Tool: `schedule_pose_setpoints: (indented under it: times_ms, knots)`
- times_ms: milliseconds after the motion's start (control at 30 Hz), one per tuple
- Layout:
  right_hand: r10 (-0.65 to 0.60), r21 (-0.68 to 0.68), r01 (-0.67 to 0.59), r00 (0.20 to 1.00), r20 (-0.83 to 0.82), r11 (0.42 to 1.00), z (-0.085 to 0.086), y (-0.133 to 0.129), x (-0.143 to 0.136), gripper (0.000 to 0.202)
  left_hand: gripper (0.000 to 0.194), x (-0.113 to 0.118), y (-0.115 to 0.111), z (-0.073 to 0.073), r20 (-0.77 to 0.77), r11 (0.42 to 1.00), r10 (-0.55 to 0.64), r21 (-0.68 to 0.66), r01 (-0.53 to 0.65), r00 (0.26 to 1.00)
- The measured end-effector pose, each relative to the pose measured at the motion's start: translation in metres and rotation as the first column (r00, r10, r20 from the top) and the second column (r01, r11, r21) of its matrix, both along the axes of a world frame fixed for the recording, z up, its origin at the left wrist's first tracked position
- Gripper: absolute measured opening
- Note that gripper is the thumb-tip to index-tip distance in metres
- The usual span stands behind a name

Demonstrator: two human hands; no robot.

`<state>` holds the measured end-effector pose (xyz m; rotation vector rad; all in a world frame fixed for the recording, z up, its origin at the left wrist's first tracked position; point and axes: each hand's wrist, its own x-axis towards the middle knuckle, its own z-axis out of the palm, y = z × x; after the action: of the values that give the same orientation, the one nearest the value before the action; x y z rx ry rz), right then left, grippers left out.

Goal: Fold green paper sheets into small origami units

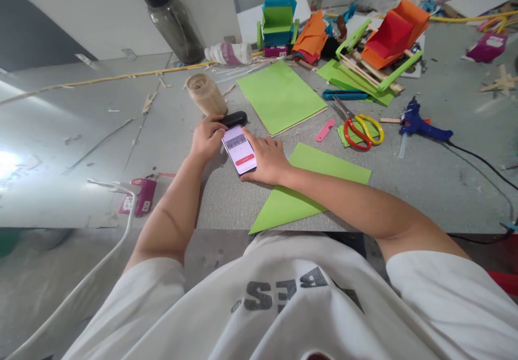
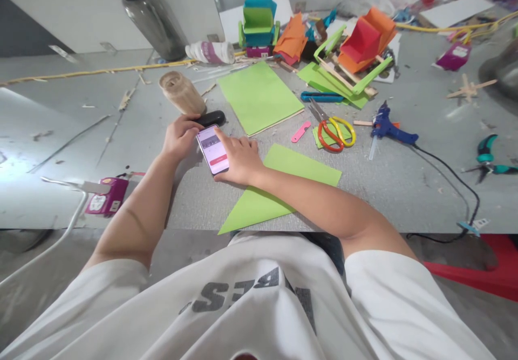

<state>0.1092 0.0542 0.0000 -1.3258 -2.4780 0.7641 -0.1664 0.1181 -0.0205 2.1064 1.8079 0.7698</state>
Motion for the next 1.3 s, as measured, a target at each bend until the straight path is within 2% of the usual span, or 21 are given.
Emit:
schedule_pose_setpoints:
  times_ms: [167,333,433,633,767,867,1033,1067,1133,1167,1200,1267,1300]
  knots:
    - [0.036,0.024,-0.034,0.996,-0.077,0.999,-0.012,0.002,0.0,0.144,0.029,0.009,-0.01,0.003,0.146,0.994,0.09,0.043,-0.097,0.985]
    - [0.051,0.094,-0.036,0.986,-0.156,0.995,-0.022,0.002,0.0,0.153,0.023,0.012,-0.013,0.006,0.187,0.993,0.097,0.055,-0.109,0.978]
    - [0.037,0.098,-0.022,0.988,-0.152,0.995,-0.023,0.001,-0.001,0.149,0.023,0.015,-0.008,0.001,0.273,0.993,0.091,0.043,-0.106,0.958]
    - [-0.013,0.099,0.027,0.991,-0.136,0.995,-0.024,-0.001,-0.003,0.146,0.034,0.011,0.003,-0.019,0.397,1.0,-0.007,0.022,-0.002,0.918]
    - [-0.027,0.086,0.039,0.99,-0.142,0.996,-0.025,-0.002,-0.003,0.147,0.053,0.0,0.01,-0.03,0.539,0.986,-0.121,-0.032,0.164,0.834]
    - [-0.056,0.073,0.068,0.988,-0.146,0.995,-0.024,-0.001,-0.003,0.149,0.067,-0.005,0.012,-0.034,0.566,0.969,-0.189,-0.023,0.245,0.802]
    - [-0.077,0.044,0.081,0.992,-0.097,0.996,-0.024,0.0,-0.004,0.145,0.079,-0.005,0.015,-0.034,0.634,0.954,-0.181,-0.073,0.291,0.752]
    - [-0.078,0.04,0.082,0.993,-0.092,0.996,-0.024,0.001,-0.004,0.144,0.08,-0.004,0.017,-0.032,0.643,0.955,-0.156,-0.095,0.28,0.75]
    - [-0.074,0.047,0.079,0.992,-0.098,0.996,-0.026,0.002,-0.004,0.146,0.08,0.0,0.017,-0.024,0.603,0.985,-0.074,-0.08,0.152,0.794]
    - [-0.07,0.058,0.076,0.992,-0.107,0.995,-0.027,0.002,-0.003,0.147,0.078,0.004,0.015,-0.017,0.553,0.999,-0.017,-0.013,0.029,0.833]
    - [-0.068,0.069,0.077,0.99,-0.121,0.995,-0.028,0.004,-0.002,0.147,0.078,0.009,0.008,-0.008,0.488,0.985,0.051,0.117,-0.123,0.871]
    - [-0.084,0.071,0.097,0.982,-0.17,0.993,-0.034,0.007,0.0,0.137,0.077,0.023,-0.019,0.014,0.474,0.941,0.083,0.253,-0.226,0.877]
    - [-0.104,0.06,0.119,0.972,-0.209,0.991,-0.038,0.009,0.001,0.128,0.064,0.034,-0.041,0.027,0.466,0.911,0.058,0.337,-0.237,0.883]
